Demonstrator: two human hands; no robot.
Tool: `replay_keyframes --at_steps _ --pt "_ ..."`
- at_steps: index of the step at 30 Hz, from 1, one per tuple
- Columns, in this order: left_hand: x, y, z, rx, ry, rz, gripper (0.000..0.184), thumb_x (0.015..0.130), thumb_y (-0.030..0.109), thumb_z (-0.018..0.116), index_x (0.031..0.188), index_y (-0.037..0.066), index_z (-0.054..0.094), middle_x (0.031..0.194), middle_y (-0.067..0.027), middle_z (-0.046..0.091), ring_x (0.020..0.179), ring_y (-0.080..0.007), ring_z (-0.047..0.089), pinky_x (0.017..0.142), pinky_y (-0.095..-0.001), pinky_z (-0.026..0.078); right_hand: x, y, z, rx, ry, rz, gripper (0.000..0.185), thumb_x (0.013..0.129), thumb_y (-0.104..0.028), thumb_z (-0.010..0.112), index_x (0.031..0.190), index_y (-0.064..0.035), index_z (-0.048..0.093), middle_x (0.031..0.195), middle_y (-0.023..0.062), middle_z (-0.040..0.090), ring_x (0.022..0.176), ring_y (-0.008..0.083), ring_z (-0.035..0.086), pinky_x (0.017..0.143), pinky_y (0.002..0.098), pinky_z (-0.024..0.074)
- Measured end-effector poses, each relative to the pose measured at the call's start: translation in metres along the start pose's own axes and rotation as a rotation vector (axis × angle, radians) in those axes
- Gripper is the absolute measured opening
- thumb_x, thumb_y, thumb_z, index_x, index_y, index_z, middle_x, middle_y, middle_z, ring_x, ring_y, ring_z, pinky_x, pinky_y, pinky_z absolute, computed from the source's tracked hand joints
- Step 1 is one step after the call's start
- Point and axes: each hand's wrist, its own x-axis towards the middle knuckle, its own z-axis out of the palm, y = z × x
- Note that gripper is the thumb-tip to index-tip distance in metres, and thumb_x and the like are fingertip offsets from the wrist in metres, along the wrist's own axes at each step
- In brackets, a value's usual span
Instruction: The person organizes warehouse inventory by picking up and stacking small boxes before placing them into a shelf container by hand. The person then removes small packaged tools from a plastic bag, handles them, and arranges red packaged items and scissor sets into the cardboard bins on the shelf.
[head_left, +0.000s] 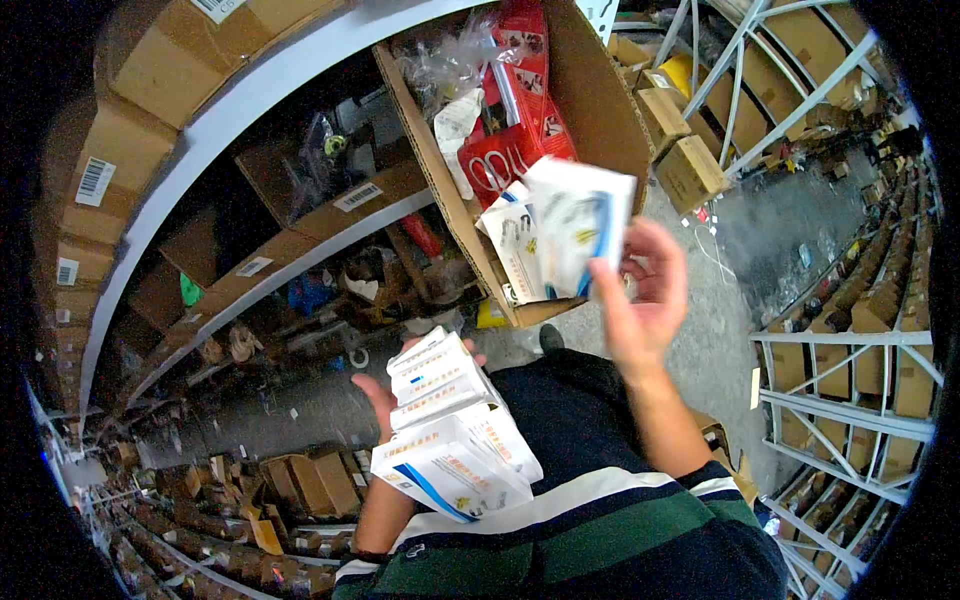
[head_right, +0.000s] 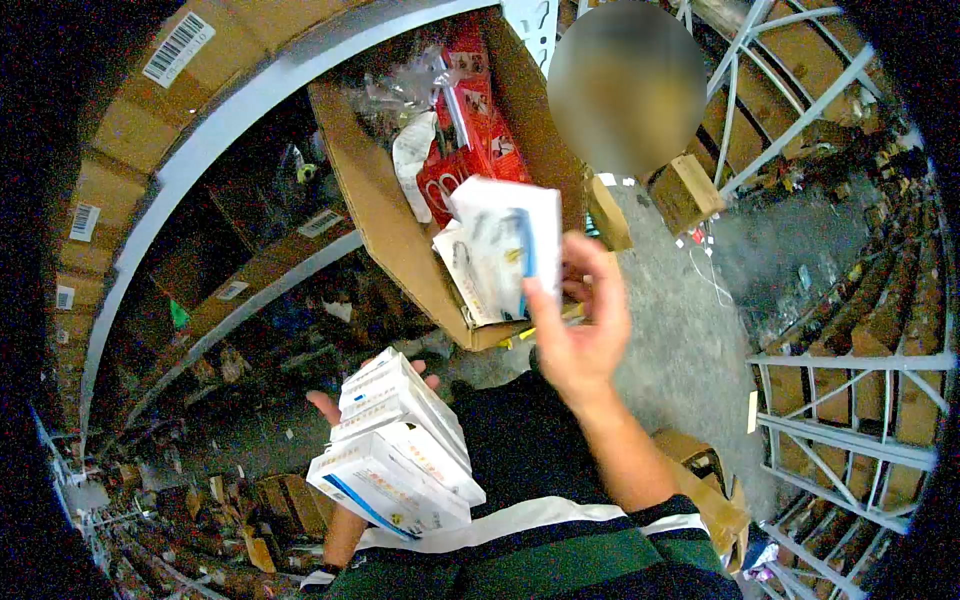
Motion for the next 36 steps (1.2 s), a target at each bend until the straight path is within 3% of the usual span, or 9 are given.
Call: replay_keyframes --at_steps 5,8,14,19,21,23,29,31,36 --pt "-0.001 0.004 -0.003 0.089 0.064 0.003 0.103 0.062 0.090 0.041 0.140 0.022 0.039 0.142 -0.0274 0.037 0.129 -0.0503 0.037 0.099 -0.0632 0.039 0.020 -0.032 -0.013 0.118 0.108 -0.066 0.063 0.081 0.002 0.067 0.137 -0.0009 0.040 0.116 0.0121 0.056 0.101 0.0185 0.058 0.082 0.0284 0.0523" --pt "0.000 0.005 -0.008 0.101 0.022 0.008 0.104 0.062 0.090 0.041 0.141 0.022 0.037 0.142 -0.0273 0.037 0.129 -0.0505 0.036 0.100 -0.0638 0.038 0.012 -0.023 -0.016 -0.092 -0.147 0.081 0.065 0.082 0.001 0.066 0.141 -0.0030 0.039 0.114 0.0119 0.058 0.098 0.0178 0.059 0.082 0.0300 0.0523" --pt "-0.002 0.008 -0.007 0.175 0.019 0.009 0.108 0.062 0.090 0.041 0.144 0.019 0.032 0.144 -0.0294 0.034 0.130 -0.0511 0.035 0.101 -0.0640 0.036 -0.004 0.017 0.012 -0.399 -0.335 0.007 0.044 0.081 -0.003 0.064 0.122 0.0024 0.051 0.108 0.0209 0.058 0.099 0.0380 0.059 0.089 0.0399 0.0467" --pt "-0.005 0.007 -0.004 0.192 0.034 0.035 0.108 0.065 0.090 0.037 0.145 0.018 0.031 0.144 -0.0306 0.032 0.129 -0.0520 0.035 0.100 -0.0630 0.038 -0.003 0.020 0.016 -0.474 -0.375 -0.056 0.044 0.078 -0.005 0.066 0.119 0.0012 0.052 0.114 0.0216 0.056 0.108 0.0382 0.052 0.095 0.0419 0.0418" --pt "-0.007 0.006 -0.009 0.229 0.021 0.063 0.108 0.069 0.089 0.031 0.145 0.012 0.030 0.142 -0.0299 0.036 0.130 -0.0450 0.040 0.102 -0.0553 0.040 -0.006 0.027 0.018 -0.495 -0.401 -0.137 0.047 0.074 -0.005 0.069 0.118 -0.0001 0.051 0.120 0.0205 0.053 0.112 0.0379 0.047 0.099 0.0428 0.0383" --pt "-0.003 0.012 -0.029 0.283 -0.030 0.052 0.103 0.067 0.087 0.041 0.142 0.017 0.039 0.143 -0.0294 0.035 0.129 -0.0507 0.036 0.100 -0.0633 0.038 -0.009 0.029 0.021 -0.450 -0.409 -0.057 0.051 0.073 -0.006 0.070 0.119 0.0005 0.049 0.122 0.0201 0.052 0.111 0.0380 0.048 0.098 0.0431 0.0385" --pt "-0.003 0.010 -0.047 0.312 0.137 0.107 0.102 0.064 0.088 0.042 0.140 0.020 0.042 0.139 -0.0297 0.041 0.125 -0.0515 0.041 0.098 -0.0621 0.041 -0.007 0.029 0.035 -0.412 -0.373 0.062 0.079 0.070 -0.019 0.081 0.134 0.0018 0.039 0.115 0.0188 0.051 0.109 0.0328 0.047 0.098 0.0411 0.0366" --pt "-0.002 0.009 -0.044 0.247 0.095 0.092 0.097 0.065 0.087 0.044 0.136 0.021 0.046 0.139 -0.0289 0.041 0.125 -0.0503 0.042 0.097 -0.0606 0.042 -0.002 0.036 0.036 -0.424 -0.491 0.035 0.080 0.070 -0.020 0.081 0.135 0.0006 0.039 0.117 0.0185 0.049 0.110 0.0328 0.045 0.099 0.0409 0.0356" --pt "0.002 0.008 -0.047 0.227 0.058 0.083 0.094 0.066 0.085 0.044 0.134 0.020 0.048 0.139 -0.0275 0.042 0.125 -0.0481 0.043 0.096 -0.0593 0.044 0.000 0.033 0.038 -0.473 -0.462 -0.012 0.071 0.072 -0.016 0.078 0.131 -0.0006 0.042 0.119 0.0169 0.048 0.109 0.0294 0.047 0.098 0.0383 0.0375"
